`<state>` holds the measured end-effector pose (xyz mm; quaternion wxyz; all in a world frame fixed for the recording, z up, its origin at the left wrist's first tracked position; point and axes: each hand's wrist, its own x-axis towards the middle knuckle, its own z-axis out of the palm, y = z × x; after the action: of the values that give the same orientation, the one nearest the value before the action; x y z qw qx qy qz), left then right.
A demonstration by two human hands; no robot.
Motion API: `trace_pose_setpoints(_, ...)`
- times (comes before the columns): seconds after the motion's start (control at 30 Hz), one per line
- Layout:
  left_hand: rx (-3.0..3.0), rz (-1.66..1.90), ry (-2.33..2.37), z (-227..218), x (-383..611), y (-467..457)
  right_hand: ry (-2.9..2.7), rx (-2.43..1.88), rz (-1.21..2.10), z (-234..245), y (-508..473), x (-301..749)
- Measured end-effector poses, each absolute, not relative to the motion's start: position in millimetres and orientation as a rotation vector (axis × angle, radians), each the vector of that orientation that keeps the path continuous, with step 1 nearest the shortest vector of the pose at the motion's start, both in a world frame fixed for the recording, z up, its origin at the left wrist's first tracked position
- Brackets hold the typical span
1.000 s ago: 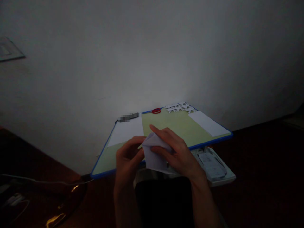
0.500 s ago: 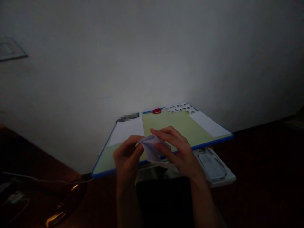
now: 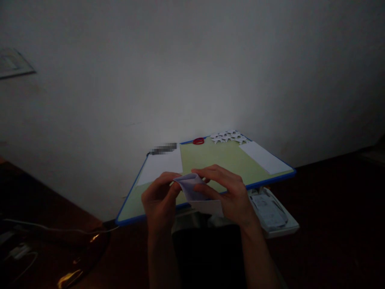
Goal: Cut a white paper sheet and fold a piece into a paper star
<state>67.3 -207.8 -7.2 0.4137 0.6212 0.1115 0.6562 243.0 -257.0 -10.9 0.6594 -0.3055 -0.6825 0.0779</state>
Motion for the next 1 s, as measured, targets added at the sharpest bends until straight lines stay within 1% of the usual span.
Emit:
trace_pose_setpoints(0.17,1.572,1.716,0.366,-8,65,-208,-1.662,-0.675,0.181,-8,-263,243)
trace_pose_setpoints(0.33,1.587,1.729,0.310,-10,62,-206,-1.709,-0.651,0.164,-6,-267,242)
trace_pose_setpoints(0.6,1.596,1.661,0.272,-8,60,-208,-1.667,-0.674,0.115,-7,-271,242)
trace_pose_setpoints(1.0,1.590,1.668,0.259,-12,60,-206,-1.650,-0.696,0.081,-7,-270,240)
